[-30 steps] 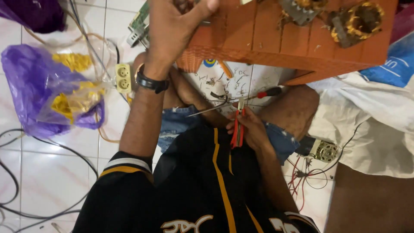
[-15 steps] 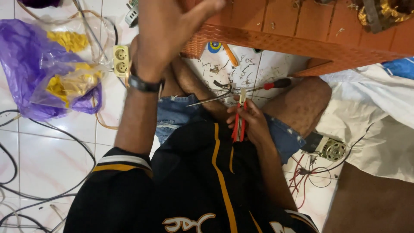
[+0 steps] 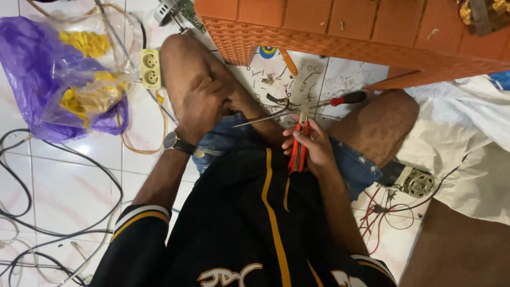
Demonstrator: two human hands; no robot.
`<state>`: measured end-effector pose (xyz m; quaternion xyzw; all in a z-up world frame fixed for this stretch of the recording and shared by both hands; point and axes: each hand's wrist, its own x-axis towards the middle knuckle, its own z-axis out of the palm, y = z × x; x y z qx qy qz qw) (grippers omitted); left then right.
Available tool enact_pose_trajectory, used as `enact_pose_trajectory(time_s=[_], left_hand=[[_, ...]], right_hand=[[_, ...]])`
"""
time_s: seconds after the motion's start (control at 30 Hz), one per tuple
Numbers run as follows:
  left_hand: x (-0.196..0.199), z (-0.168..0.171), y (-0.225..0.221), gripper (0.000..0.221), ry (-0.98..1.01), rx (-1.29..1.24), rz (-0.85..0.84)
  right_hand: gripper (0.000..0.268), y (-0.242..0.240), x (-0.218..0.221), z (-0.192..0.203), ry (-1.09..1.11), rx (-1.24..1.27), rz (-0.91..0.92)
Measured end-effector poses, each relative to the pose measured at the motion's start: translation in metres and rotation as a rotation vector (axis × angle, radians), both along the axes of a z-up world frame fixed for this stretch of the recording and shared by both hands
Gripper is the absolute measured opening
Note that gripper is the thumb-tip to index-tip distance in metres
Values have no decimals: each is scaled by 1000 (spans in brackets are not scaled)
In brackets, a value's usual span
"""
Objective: Extracting copper wire from motor stators using pliers for salvage.
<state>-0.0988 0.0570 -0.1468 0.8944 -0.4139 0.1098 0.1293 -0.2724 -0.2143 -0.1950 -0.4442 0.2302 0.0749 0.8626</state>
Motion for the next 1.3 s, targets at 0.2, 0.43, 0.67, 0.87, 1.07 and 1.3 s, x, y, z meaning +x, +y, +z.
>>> enact_pose_trajectory(time_s=[0.2,0.43,0.67,0.87,1.07,1.3], left_hand=[[8,-17,-5,17,-70,44,-74],[12,-21,-5,11,-152,68,-151],[12,-17,-2,20,43,32,-131],[11,-8,-4,23,184,77,-81],[14,-10,-3,23,158,101,-118],[17,-13,1,35,243,92,-117]], right_hand=[[55,3,0,5,3,-41,-16],[54,5,0,6,18,-56,-13],[53,5,1,5,4,-42,-25],[53,4,2,3,8,-33,-19],[53,3,1,3,4,-28,-9],[53,3,1,3,8,-38,-6]])
